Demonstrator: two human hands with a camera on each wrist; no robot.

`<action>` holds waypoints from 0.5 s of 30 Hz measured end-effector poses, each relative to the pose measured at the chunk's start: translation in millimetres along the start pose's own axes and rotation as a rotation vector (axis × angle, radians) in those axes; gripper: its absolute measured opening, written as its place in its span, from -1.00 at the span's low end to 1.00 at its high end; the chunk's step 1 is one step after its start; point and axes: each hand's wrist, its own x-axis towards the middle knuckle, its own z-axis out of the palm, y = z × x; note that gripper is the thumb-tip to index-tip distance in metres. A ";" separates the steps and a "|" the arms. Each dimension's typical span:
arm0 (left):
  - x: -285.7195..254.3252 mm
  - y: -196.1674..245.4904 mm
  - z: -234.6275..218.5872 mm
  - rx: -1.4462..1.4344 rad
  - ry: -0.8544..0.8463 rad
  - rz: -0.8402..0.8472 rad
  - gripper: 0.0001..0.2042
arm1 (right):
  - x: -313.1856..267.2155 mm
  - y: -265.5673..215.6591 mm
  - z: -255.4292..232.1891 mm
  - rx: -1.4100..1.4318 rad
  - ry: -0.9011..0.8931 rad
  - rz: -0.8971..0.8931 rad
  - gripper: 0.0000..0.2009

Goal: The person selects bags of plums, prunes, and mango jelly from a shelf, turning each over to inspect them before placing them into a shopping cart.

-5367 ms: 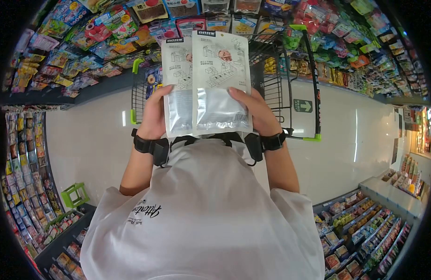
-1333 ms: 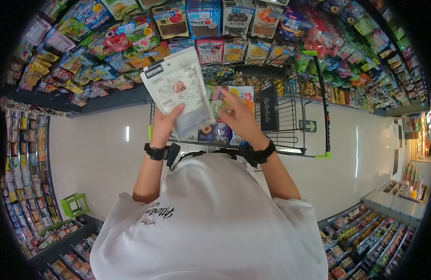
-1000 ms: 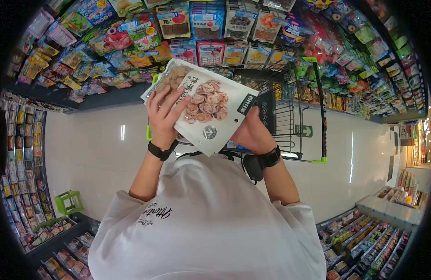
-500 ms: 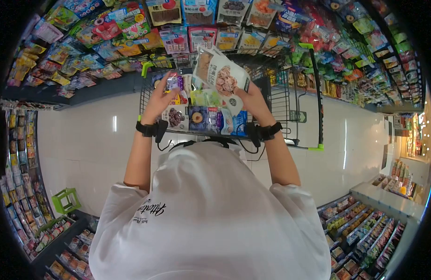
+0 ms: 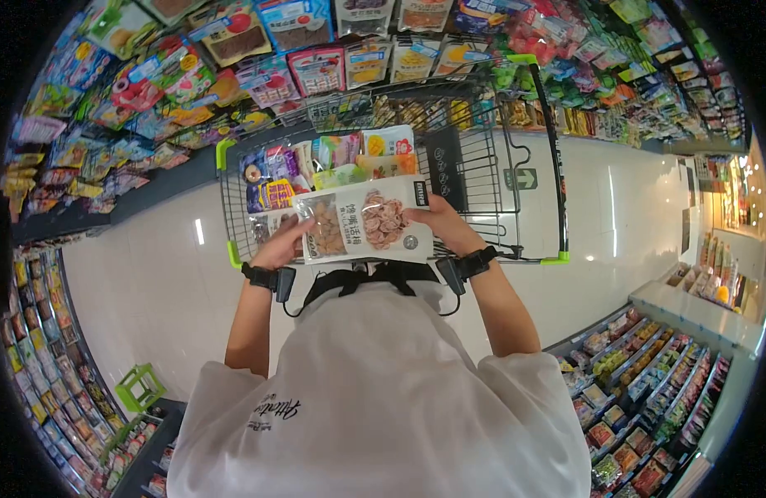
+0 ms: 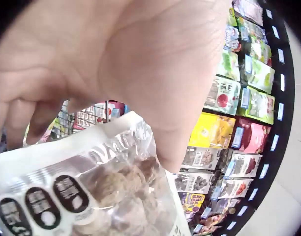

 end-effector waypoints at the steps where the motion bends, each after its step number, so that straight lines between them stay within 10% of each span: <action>1: 8.4 5.8 10.5 0.103 -0.001 0.016 -0.34 | 8.3 9.6 -13.9 0.018 0.029 0.001 -0.63; 7: 128.3 31.5 40.0 0.501 0.108 0.147 -0.31 | 137.4 106.0 -120.1 -0.251 0.360 -0.113 -0.59; 15: 339.6 11.2 3.0 0.762 0.552 0.072 -0.46 | 310.5 83.1 -172.0 -0.574 0.501 0.172 -0.29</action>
